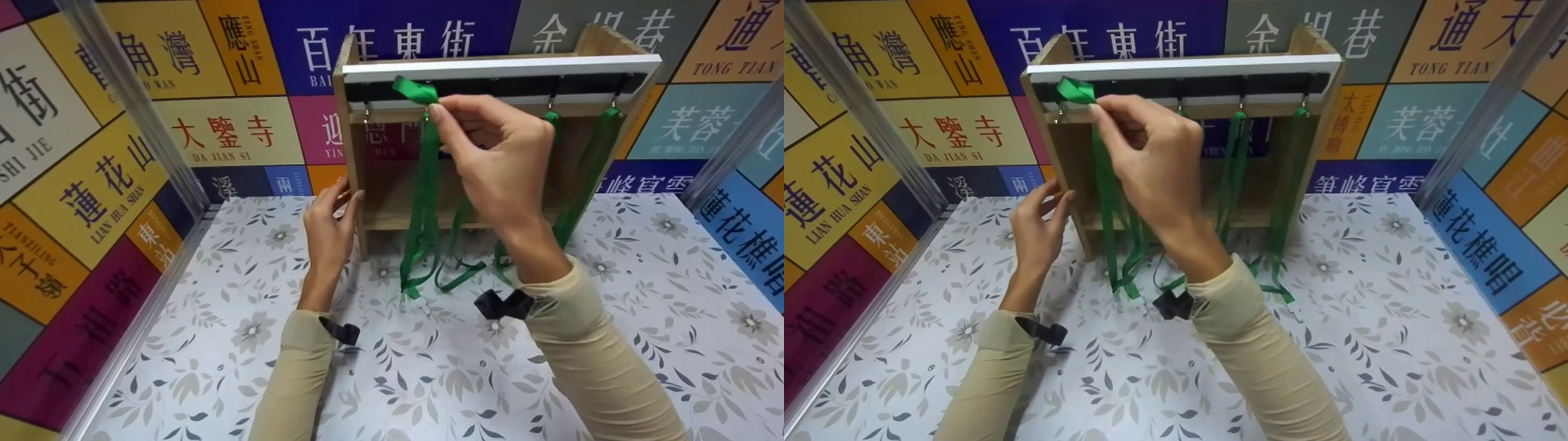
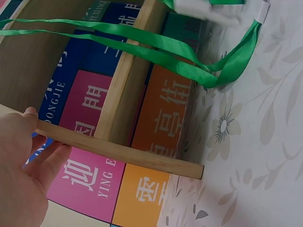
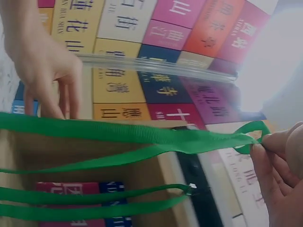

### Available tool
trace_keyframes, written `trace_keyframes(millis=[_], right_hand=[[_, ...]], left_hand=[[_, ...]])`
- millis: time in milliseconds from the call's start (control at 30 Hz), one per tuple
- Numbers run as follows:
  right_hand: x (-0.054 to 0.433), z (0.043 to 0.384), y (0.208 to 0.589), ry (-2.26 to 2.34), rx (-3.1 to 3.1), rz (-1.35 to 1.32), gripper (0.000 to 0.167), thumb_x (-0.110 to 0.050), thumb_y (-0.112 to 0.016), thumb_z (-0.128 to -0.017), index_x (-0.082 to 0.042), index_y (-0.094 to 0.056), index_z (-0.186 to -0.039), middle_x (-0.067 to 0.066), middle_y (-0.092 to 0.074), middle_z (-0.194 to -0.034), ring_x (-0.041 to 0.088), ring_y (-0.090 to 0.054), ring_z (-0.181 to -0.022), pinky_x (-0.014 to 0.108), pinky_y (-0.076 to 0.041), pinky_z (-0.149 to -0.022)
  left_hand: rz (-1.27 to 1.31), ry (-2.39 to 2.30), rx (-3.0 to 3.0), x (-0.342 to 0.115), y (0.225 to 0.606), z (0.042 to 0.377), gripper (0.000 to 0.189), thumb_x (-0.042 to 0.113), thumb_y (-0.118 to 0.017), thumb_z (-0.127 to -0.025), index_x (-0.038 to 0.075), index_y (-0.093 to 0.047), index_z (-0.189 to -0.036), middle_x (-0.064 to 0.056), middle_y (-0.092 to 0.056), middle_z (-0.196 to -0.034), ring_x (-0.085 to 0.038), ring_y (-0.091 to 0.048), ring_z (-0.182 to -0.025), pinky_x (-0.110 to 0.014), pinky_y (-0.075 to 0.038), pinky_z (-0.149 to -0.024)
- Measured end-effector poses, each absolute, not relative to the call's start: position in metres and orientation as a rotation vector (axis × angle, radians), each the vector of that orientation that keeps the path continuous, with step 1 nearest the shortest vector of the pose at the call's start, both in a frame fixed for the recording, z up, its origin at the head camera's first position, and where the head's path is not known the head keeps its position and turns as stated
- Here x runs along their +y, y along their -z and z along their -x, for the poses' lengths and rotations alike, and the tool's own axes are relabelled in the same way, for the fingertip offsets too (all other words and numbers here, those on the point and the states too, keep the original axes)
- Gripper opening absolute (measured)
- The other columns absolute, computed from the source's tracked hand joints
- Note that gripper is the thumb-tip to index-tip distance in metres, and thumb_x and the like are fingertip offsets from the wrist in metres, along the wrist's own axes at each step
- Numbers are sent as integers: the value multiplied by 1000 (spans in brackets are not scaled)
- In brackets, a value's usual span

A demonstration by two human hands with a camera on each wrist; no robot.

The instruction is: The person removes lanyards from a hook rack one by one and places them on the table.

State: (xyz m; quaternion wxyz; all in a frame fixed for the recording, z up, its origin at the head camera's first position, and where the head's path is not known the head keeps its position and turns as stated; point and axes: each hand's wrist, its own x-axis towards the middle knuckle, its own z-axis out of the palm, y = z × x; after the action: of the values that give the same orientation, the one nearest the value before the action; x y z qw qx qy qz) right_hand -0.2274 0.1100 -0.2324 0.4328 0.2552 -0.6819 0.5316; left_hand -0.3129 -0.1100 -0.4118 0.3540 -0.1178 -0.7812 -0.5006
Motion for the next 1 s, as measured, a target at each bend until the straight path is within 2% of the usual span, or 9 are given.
trace_keyframes(millis=[200,433,567,700,800,1000], right_hand=[[136,214,225,-1357,-1684,-673,8,-5,-83,-95,0,-84,-102,9,-83,-92,14,-75,-70,24,-64,-67],[182,191,226,-1406,-1788,-628,12,3,-81,-94,10,-80,-104,6,-83,-94,15,-74,-71,21,-64,-68],[213,178,231,-1329,-1819,-547,13,3,-79,-95,11,-79,-106,2,-83,-97,11,-74,-72,18,-63,-69],[249,176,236,-1148,-1866,-427,15,-1,-77,-99,9,-79,-111,-8,-81,-102,4,-74,-77,13,-61,-74],[278,179,236,-1163,-1869,-321,19,-6,-76,-101,7,-78,-114,-10,-81,-104,2,-73,-79,11,-60,-75],[327,190,236,-1158,-1974,-8,26,-23,-72,-106,-9,-77,-128,-17,-76,-104,0,-71,-87,12,-56,-88]], left_hand=[[304,1309,-2009,-107,413,313,44,29,-74,-104,7,-72,-142,-14,-78,-127,-25,-79,-116,-32,-67,-91],[300,1313,-2022,-109,411,312,45,30,-75,-104,7,-72,-142,-15,-78,-126,-26,-79,-116,-31,-67,-90],[301,1327,-2019,-111,410,311,44,30,-74,-104,7,-72,-142,-15,-77,-126,-27,-79,-117,-37,-68,-91],[303,1332,-2010,-111,410,311,44,29,-74,-104,8,-72,-143,-14,-78,-126,-27,-79,-116,-44,-69,-90],[307,1312,-2012,-110,410,311,44,29,-74,-104,7,-72,-143,-15,-78,-125,-27,-80,-116,-44,-69,-90],[295,1293,-2020,-110,412,311,46,31,-73,-105,7,-71,-143,-15,-78,-125,-26,-80,-115,-40,-69,-89]])
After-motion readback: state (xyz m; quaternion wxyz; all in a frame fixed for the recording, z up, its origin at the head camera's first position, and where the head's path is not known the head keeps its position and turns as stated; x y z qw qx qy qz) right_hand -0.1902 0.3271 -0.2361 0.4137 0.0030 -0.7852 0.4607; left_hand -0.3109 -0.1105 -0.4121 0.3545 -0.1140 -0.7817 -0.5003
